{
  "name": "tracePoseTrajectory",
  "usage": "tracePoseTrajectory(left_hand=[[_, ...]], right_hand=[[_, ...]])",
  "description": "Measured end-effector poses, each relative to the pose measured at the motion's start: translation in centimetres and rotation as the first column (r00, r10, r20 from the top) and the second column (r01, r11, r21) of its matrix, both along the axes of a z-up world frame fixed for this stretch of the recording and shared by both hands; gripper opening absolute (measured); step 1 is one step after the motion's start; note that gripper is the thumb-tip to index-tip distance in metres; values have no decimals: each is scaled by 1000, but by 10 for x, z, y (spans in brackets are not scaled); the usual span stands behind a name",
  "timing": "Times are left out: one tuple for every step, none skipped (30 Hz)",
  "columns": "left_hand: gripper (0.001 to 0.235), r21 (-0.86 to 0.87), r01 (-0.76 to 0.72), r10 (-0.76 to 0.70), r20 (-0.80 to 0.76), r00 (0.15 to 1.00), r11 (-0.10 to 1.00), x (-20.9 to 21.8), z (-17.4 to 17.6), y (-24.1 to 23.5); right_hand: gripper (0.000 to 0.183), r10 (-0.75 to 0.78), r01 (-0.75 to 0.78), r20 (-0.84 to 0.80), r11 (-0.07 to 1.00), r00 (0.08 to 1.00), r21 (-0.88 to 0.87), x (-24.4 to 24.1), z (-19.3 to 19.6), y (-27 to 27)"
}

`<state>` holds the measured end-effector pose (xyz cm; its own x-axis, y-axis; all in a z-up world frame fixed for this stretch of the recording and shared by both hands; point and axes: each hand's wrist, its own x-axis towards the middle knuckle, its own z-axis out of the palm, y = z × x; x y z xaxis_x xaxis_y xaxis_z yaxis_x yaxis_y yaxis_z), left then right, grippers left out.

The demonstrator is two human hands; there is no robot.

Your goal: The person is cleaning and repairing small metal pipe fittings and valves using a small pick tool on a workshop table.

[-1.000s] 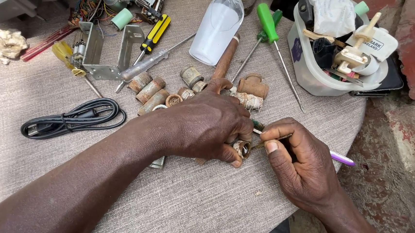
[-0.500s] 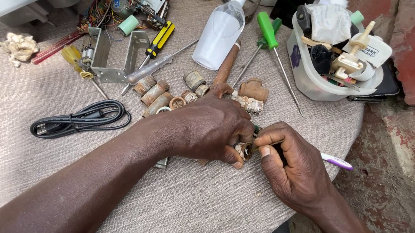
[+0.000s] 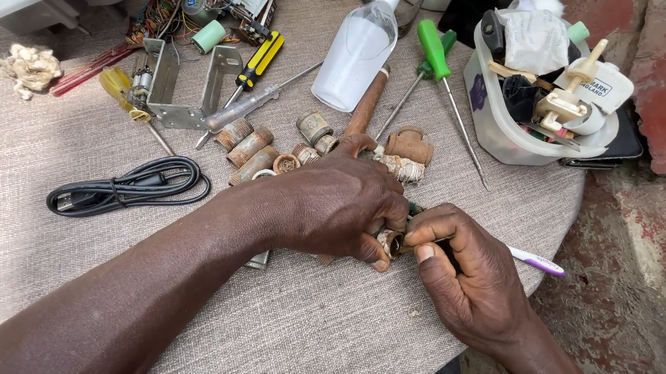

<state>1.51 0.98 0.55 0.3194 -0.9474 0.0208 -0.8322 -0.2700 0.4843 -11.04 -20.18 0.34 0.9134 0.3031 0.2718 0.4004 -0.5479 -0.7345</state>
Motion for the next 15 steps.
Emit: tracePoseTrajectory(left_hand=[[33,-2,0,0,-2,1000,1000,-1,2,1],[30,-6,2,-2,-24,1000,1000,-2,5,2],[29,-10,5,-5,-46,999,1000,-2,8,3],[29,-9,3,-4,-47,999,1000,-1,7,3],[29,-8,3,-3,-38,999,1000,0,6,2],[30,-8,5,-5,-31,1000,1000,0,5,1],[30,-7,6,-6,-34,999,1000,-3,4,1],[30,0,5,-5,-23,1000,1000,-2,4,1],[31,6,4,-4,-12,1000,1000,-1,4,1],[31,7,2,-2,-13,1000,1000,-1,6,2],[29,0,2,-2,-39,999,1000,-1,7,3],[28,-9,4,-4,-68,998,1000,-1,8,2],[28,-9,4,-4,-73,997,1000,-3,6,2],[29,-11,8,-9,-43,999,1000,-2,4,2],[31,-13,12,-13,-13,1000,1000,-2,3,2]], right_hand=[[17,0,0,-2,1000,1000,-2,0,0,-1],[15,-23,25,33,999,999,-42,1,-1,-2],[14,-45,51,70,995,997,-82,3,-2,-2],[14,-44,49,68,995,997,-82,1,-1,0],[15,-26,29,50,998,998,-64,-1,0,2],[16,-10,11,30,999,999,-46,-3,2,4],[16,-11,12,27,999,1000,-46,-4,2,3],[16,-30,31,32,998,999,-55,-2,2,1],[16,-48,51,38,997,998,-64,1,2,0],[16,-46,49,36,997,998,-63,0,1,2],[15,-21,26,69,997,997,-72,-1,0,4],[14,4,5,98,996,995,-83,-3,-1,5],[14,4,4,93,996,996,-84,-3,0,4],[16,-19,19,22,999,1000,-35,-1,1,3],[18,-37,38,-49,999,998,13,0,3,2]])
